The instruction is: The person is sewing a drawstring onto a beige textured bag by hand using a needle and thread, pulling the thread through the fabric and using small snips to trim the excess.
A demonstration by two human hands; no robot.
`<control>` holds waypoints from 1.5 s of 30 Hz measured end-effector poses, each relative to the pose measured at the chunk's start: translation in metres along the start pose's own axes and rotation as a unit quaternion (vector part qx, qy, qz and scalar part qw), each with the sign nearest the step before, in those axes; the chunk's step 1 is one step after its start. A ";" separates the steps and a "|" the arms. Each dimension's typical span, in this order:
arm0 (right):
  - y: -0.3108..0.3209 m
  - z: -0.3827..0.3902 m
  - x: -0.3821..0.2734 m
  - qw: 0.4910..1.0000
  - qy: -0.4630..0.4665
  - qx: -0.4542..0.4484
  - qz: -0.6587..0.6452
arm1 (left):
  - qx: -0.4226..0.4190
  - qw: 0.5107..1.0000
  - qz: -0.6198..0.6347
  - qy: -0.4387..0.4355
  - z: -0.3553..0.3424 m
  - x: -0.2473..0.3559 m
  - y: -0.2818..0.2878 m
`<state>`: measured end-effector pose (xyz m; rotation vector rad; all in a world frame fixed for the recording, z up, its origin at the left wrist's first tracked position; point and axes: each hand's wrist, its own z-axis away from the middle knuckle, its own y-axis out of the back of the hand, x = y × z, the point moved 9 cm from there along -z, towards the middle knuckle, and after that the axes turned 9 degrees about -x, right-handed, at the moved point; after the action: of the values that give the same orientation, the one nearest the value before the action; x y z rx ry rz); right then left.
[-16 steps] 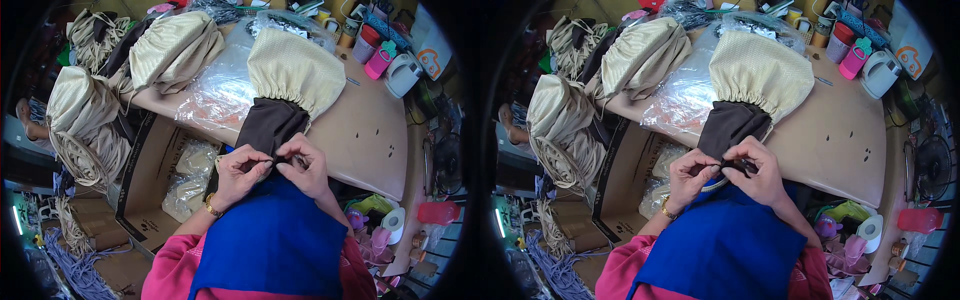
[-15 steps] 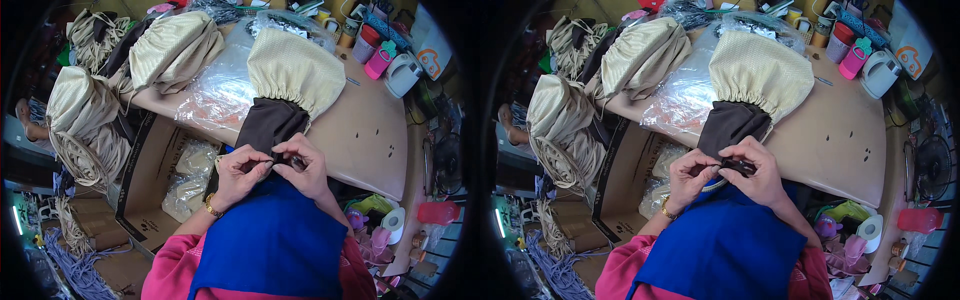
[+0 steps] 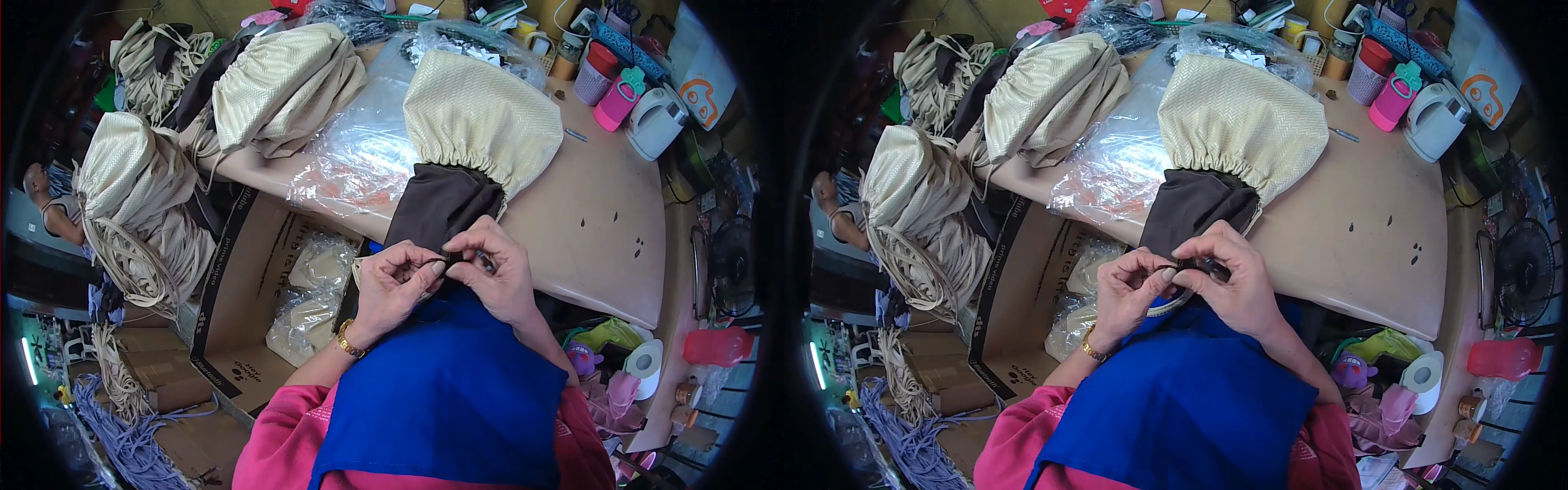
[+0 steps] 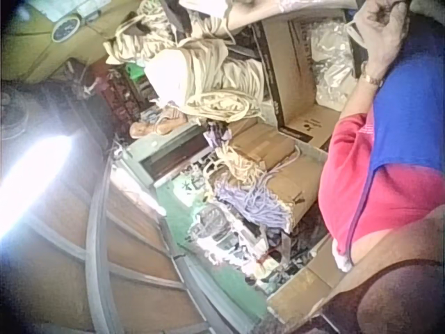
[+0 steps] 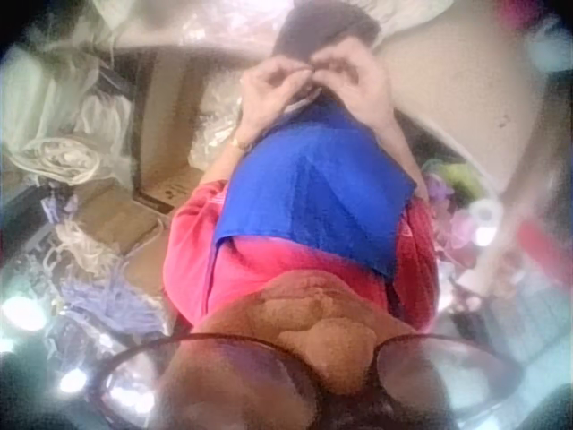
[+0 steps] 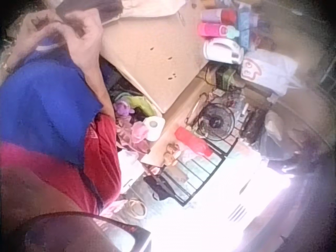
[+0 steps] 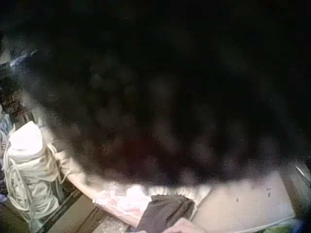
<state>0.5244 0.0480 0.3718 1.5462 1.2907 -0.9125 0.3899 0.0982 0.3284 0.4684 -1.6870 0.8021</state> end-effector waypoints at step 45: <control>0.003 0.015 -0.001 0.997 0.047 0.043 -0.047 | -0.002 0.949 -0.250 -0.193 0.009 0.050 -0.016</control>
<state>0.5273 0.0333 0.3683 1.6225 1.4180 -0.9746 0.3813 0.0852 0.3792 1.0544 -1.8059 0.3436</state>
